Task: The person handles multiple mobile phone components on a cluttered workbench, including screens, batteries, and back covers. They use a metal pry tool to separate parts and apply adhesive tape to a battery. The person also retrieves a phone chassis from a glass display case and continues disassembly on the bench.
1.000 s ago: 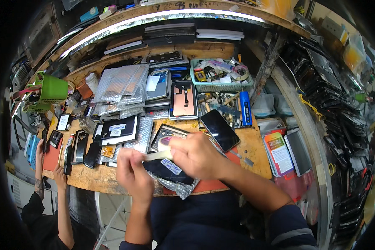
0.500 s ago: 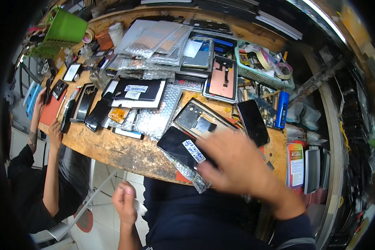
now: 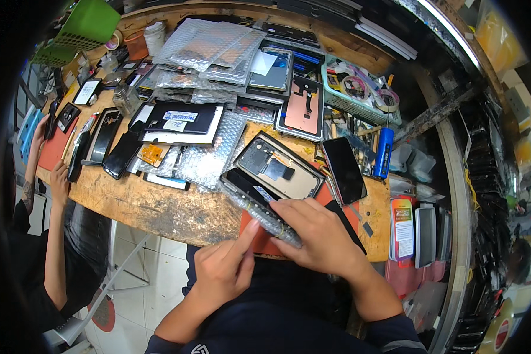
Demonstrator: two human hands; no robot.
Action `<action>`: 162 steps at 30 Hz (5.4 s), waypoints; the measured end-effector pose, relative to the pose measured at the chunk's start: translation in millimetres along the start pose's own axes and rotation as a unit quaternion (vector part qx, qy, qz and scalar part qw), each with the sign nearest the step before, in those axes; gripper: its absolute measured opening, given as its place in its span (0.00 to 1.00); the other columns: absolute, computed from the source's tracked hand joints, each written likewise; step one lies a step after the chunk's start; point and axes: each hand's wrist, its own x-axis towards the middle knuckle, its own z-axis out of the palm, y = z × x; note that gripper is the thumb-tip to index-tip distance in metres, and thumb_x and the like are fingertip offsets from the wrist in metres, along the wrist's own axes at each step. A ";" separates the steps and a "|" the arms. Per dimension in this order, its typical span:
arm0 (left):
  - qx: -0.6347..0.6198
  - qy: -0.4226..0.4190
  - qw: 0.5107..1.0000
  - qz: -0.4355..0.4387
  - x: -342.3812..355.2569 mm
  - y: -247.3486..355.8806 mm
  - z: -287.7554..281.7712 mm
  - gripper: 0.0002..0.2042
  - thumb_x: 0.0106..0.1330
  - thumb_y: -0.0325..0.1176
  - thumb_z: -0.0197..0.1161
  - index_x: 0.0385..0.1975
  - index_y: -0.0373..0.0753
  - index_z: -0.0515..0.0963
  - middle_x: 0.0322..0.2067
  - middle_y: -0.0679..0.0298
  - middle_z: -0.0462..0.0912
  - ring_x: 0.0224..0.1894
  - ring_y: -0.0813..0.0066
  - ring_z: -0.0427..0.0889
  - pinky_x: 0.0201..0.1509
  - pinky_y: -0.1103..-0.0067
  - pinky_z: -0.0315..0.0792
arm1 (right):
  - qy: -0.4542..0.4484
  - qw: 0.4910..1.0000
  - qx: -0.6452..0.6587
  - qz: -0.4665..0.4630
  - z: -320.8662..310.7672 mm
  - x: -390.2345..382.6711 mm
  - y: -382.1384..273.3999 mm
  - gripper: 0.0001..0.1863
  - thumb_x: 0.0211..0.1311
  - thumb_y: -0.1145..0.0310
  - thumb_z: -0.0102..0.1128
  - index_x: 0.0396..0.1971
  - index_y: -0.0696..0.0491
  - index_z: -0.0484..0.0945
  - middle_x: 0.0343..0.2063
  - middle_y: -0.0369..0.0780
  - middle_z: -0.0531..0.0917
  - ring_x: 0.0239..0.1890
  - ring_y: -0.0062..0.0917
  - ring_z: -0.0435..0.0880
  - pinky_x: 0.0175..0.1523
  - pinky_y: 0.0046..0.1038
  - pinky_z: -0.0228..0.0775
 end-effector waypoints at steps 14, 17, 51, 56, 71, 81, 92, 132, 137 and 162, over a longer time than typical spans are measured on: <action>0.011 -0.023 0.999 -0.021 26.8 4.5 27.5 0.34 0.60 0.25 0.65 0.72 0.42 0.73 0.19 0.65 0.76 0.18 0.67 0.79 0.22 0.70 0.72 | 0.057 0.992 0.090 0.074 3.9 -3.0 22.2 0.32 0.58 0.72 0.72 0.64 0.61 0.75 0.47 0.50 0.86 0.45 0.39 0.88 0.52 0.34 0.79; 0.001 -0.037 0.993 -0.114 21.4 14.0 12.2 0.33 0.62 0.29 0.63 0.71 0.32 0.70 0.21 0.61 0.82 0.19 0.62 0.83 0.24 0.68 0.76 | 0.048 0.987 0.113 0.105 1.9 -2.8 22.9 0.32 0.58 0.72 0.72 0.63 0.63 0.75 0.49 0.51 0.86 0.49 0.38 0.88 0.57 0.33 0.78; -0.184 0.106 0.967 -0.140 21.8 -4.4 4.1 0.24 0.64 0.35 0.70 0.60 0.36 0.78 0.38 0.55 0.84 0.34 0.63 0.85 0.33 0.71 0.80 | 0.134 0.986 -0.079 0.052 28.5 -16.1 -11.8 0.30 0.52 0.81 0.68 0.60 0.63 0.76 0.45 0.52 0.80 0.48 0.49 0.81 0.56 0.44 0.72; -0.187 0.163 0.954 -0.170 1.2 -20.2 -25.3 0.08 0.66 0.23 0.68 0.42 0.37 0.79 0.43 0.57 0.79 0.47 0.68 0.81 0.52 0.76 0.77 | 0.085 0.989 -0.122 -0.008 51.4 -24.0 -19.1 0.36 0.48 0.57 0.80 0.59 0.54 0.80 0.47 0.43 0.79 0.49 0.38 0.79 0.54 0.41 0.67; -0.159 -0.157 0.974 0.027 83.1 32.4 25.4 0.02 0.65 0.21 0.65 0.34 0.35 0.80 0.31 0.58 0.80 0.36 0.55 0.79 0.45 0.67 0.71 | 0.291 0.946 -0.004 0.144 -9.0 -107.7 5.9 0.18 0.57 0.79 0.71 0.49 0.61 0.84 0.37 0.44 0.87 0.35 0.30 0.87 0.42 0.30 0.78; -0.182 -0.282 0.941 0.040 122.1 37.3 65.8 0.04 0.67 0.25 0.67 0.36 0.31 0.82 0.32 0.54 0.85 0.37 0.53 0.84 0.44 0.68 0.76 | 0.302 0.844 0.359 0.259 18.3 -108.8 30.4 0.20 0.66 0.80 0.68 0.57 0.61 0.79 0.37 0.36 0.84 0.38 0.14 0.82 0.47 0.18 0.74; 0.009 -0.290 0.953 0.087 124.3 28.6 85.9 0.05 0.61 0.26 0.70 0.31 0.34 0.81 0.31 0.54 0.85 0.39 0.49 0.80 0.46 0.60 0.71 | 0.292 0.912 0.091 0.273 27.7 -90.6 31.7 0.09 0.63 0.77 0.69 0.41 0.55 0.79 0.29 0.42 0.85 0.30 0.35 0.86 0.36 0.35 0.77; -0.267 -0.515 0.798 -0.162 148.5 26.6 78.0 0.35 0.68 0.14 0.65 0.74 0.38 0.60 0.41 0.61 0.79 0.42 0.77 0.82 0.47 0.78 0.82 | 0.391 0.900 -0.109 0.158 50.5 -129.9 48.4 0.48 0.51 0.79 0.76 0.72 0.60 0.60 0.54 0.54 0.77 0.48 0.43 0.85 0.47 0.36 0.82; -0.368 -0.492 0.722 -0.318 145.7 27.4 82.1 0.27 0.74 0.16 0.59 0.71 0.36 0.63 0.38 0.65 0.79 0.41 0.80 0.82 0.50 0.77 0.85 | 0.430 0.885 -0.136 0.118 52.4 -130.9 55.0 0.45 0.52 0.79 0.76 0.70 0.60 0.62 0.52 0.53 0.79 0.46 0.43 0.86 0.46 0.36 0.82; -0.415 -0.278 0.847 -0.183 155.8 51.7 68.8 0.07 0.76 0.25 0.63 0.50 0.33 0.76 0.40 0.67 0.85 0.44 0.87 0.79 0.49 0.85 0.73 | 0.483 0.831 0.243 0.129 -36.7 -97.2 31.7 0.50 0.63 0.84 0.65 0.79 0.57 0.44 0.45 0.42 0.81 0.38 0.18 0.85 0.47 0.21 0.77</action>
